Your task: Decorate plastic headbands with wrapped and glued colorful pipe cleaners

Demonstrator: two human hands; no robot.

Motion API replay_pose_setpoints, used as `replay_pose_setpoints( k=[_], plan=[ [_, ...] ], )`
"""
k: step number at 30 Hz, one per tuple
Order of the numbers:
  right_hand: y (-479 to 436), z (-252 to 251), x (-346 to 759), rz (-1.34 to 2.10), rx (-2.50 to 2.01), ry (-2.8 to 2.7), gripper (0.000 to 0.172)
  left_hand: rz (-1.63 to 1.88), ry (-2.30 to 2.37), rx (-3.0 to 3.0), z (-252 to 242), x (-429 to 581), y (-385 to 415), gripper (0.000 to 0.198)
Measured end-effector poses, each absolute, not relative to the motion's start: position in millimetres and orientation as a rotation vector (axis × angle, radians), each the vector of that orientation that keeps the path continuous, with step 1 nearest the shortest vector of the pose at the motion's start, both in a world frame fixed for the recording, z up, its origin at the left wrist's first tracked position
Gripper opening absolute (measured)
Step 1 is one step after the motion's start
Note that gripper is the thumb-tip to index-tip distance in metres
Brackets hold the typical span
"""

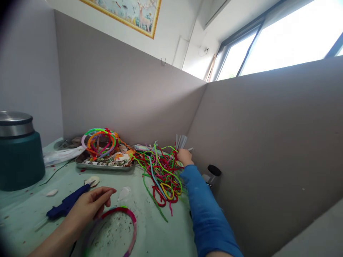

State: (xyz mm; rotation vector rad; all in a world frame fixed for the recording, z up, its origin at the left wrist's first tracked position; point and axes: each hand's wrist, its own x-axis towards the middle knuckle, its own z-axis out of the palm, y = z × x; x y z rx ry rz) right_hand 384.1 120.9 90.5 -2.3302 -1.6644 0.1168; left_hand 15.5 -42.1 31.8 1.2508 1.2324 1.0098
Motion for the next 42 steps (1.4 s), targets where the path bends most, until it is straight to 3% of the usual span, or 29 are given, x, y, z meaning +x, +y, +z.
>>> replay_pose_setpoints(
  k=[4,8,15,19,27,33,42],
  plan=[
    [103.7,126.7,379.3,0.27,-2.194,-1.645,0.014,1.029,1.212,1.263,36.0,14.3,-46.2,0.041],
    [85.9,152.6,374.3,0.298,-2.102,-1.646,0.018,1.054,1.183,1.289,32.6,12.9,-46.1,0.04],
    [70.2,189.1,377.4,-0.189,-2.264,-1.585,0.014,1.065,1.15,1.305,21.8,12.3,-39.9,0.042],
    [57.2,206.2,379.2,-0.483,-2.265,-1.607,0.025,1.063,1.164,1.298,23.7,12.1,-39.5,0.04],
    [34.1,234.5,383.5,-0.642,-2.241,-1.597,0.031,1.062,1.151,1.306,20.8,11.7,-39.0,0.04],
    [24.1,185.9,370.5,-0.396,-2.211,-1.61,0.018,1.056,1.149,1.328,16.9,12.6,-39.3,0.041],
    [16.5,56.3,329.3,0.004,-1.98,-1.523,0.026,0.974,1.179,1.369,14.0,15.8,-39.2,0.044]
  ],
)
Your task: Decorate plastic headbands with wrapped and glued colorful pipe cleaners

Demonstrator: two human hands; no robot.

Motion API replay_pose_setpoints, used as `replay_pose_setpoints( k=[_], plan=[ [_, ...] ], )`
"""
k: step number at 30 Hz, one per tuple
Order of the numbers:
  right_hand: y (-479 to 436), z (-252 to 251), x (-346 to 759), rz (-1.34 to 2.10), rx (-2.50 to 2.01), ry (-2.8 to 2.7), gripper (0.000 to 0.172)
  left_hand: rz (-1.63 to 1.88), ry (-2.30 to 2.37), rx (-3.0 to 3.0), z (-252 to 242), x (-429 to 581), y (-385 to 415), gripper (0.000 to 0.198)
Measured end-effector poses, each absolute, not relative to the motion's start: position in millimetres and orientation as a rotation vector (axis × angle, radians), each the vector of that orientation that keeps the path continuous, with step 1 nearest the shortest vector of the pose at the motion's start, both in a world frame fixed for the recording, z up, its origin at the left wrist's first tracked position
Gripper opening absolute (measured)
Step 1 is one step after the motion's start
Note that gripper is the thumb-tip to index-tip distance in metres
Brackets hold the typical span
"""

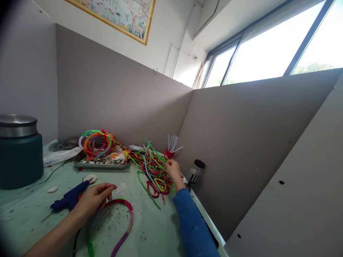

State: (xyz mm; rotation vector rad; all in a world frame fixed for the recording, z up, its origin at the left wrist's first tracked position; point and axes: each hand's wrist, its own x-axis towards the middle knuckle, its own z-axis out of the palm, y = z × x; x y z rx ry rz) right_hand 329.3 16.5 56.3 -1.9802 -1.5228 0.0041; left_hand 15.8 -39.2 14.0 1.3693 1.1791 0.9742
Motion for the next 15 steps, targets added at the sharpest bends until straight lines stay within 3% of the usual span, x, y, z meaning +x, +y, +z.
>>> replay_pose_setpoints(
  k=[8,15],
  plan=[
    [33.7,44.6,320.5,0.052,-2.003,-1.552,0.03,0.895,1.211,1.42,15.0,18.3,-40.8,0.045],
    [53.1,39.6,328.8,0.038,-2.208,-1.617,0.012,0.889,1.226,1.405,18.2,20.3,-43.8,0.046]
  ],
)
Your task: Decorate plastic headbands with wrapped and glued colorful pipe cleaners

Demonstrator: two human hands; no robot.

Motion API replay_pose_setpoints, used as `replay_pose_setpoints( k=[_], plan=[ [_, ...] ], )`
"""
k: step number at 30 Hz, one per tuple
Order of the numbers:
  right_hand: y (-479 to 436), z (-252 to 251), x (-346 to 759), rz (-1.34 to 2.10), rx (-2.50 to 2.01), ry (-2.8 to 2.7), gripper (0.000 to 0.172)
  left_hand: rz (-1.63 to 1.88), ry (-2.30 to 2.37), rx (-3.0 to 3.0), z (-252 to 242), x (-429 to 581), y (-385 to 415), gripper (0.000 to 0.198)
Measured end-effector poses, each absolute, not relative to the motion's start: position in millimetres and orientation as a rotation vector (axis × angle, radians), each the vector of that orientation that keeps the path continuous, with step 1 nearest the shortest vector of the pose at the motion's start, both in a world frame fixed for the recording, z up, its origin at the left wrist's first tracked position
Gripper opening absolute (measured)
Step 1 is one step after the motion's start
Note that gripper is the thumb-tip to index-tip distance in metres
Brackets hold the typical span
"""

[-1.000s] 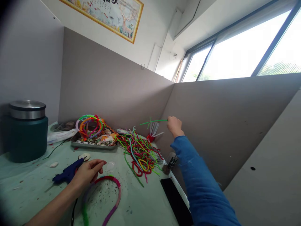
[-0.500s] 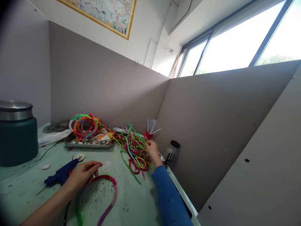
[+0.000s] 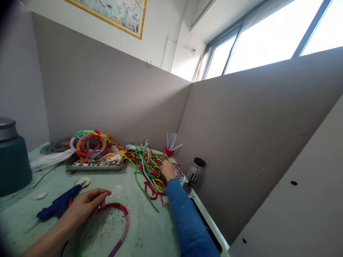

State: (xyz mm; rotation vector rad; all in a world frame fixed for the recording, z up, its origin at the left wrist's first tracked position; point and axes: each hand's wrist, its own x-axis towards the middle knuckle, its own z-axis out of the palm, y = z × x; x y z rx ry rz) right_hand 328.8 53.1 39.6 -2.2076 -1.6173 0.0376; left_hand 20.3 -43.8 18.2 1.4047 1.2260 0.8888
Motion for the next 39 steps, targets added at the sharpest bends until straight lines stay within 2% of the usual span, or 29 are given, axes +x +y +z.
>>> replay_pose_setpoints(
  k=[4,9,13,20,25,28,39],
  plan=[
    [52.6,33.9,325.9,0.007,-2.213,-1.577,0.015,0.905,1.236,1.406,22.4,21.5,-45.9,0.043],
    [41.7,52.2,332.5,-0.037,-2.085,-1.443,0.025,0.898,1.206,1.429,20.3,21.8,-45.5,0.041],
    [24.5,59.1,314.3,0.1,-1.884,-1.456,0.023,0.915,1.197,1.479,14.7,21.1,-44.4,0.04],
    [-28.4,24.1,211.7,0.561,-1.399,-1.662,0.012,1.131,1.183,1.43,21.2,16.4,-46.7,0.041],
    [-63.1,8.3,165.3,0.447,-1.246,-1.772,0.011,1.183,1.164,1.353,26.7,16.9,-48.9,0.042],
    [-72.3,6.2,159.2,0.434,-1.188,-1.803,0.012,1.169,1.111,1.323,29.4,17.9,-50.4,0.036],
    [-68.6,11.7,177.6,0.559,-1.022,-1.641,0.015,0.931,0.978,1.194,12.5,25.6,-53.3,0.035]
  ],
)
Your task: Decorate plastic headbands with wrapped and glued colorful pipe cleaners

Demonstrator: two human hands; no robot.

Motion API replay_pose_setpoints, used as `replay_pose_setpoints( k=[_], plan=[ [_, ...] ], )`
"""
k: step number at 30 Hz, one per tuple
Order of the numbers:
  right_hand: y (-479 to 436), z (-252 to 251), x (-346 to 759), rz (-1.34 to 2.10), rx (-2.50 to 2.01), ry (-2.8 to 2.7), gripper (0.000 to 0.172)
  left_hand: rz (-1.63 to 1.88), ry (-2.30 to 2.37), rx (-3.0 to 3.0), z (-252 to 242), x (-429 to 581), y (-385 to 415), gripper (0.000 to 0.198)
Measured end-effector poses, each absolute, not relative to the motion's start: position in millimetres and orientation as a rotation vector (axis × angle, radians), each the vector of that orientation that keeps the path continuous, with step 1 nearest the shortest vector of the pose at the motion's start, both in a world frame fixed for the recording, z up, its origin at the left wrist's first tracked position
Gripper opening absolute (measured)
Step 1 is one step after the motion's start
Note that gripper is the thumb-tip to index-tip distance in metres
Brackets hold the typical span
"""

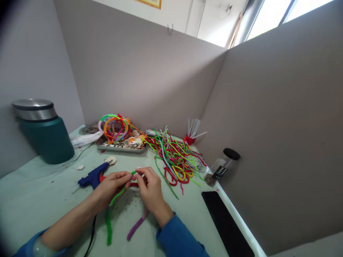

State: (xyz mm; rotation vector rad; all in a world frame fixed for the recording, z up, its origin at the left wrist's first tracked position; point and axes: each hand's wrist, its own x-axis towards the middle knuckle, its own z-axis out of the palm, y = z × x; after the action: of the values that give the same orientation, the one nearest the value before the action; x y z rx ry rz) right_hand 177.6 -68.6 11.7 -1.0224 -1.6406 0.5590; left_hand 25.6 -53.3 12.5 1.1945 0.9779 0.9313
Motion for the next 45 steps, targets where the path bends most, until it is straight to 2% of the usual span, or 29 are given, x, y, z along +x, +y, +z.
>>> replay_pose_setpoints(
  k=[3,9,18,26,37,42,45],
  plan=[
    [-66.2,6.5,176.7,0.68,-1.014,-1.595,0.013,0.895,0.962,1.211,9.4,27.4,-54.9,0.038],
    [-61.9,-0.7,174.9,1.11,-0.936,-1.446,0.011,0.849,0.966,1.228,12.8,27.6,-56.2,0.033],
    [-62.7,6.4,177.4,1.359,-0.899,-1.291,0.019,0.849,1.084,1.348,25.9,28.1,-58.2,0.039],
    [-64.0,7.1,171.8,1.37,-0.936,-1.197,0.022,0.919,1.112,1.307,22.1,27.9,-56.9,0.037],
    [-61.6,-1.2,172.1,1.188,-1.048,-1.4,0.012,0.917,1.319,1.611,18.4,23.8,-52.4,0.038],
    [-65.9,5.6,169.9,1.365,-0.956,-1.255,0.012,0.896,1.305,1.718,19.2,20.6,-51.8,0.037],
    [-67.7,6.7,165.0,1.355,-0.894,-1.087,0.013,0.886,1.315,1.798,23.6,25.7,-58.6,0.036]
  ],
)
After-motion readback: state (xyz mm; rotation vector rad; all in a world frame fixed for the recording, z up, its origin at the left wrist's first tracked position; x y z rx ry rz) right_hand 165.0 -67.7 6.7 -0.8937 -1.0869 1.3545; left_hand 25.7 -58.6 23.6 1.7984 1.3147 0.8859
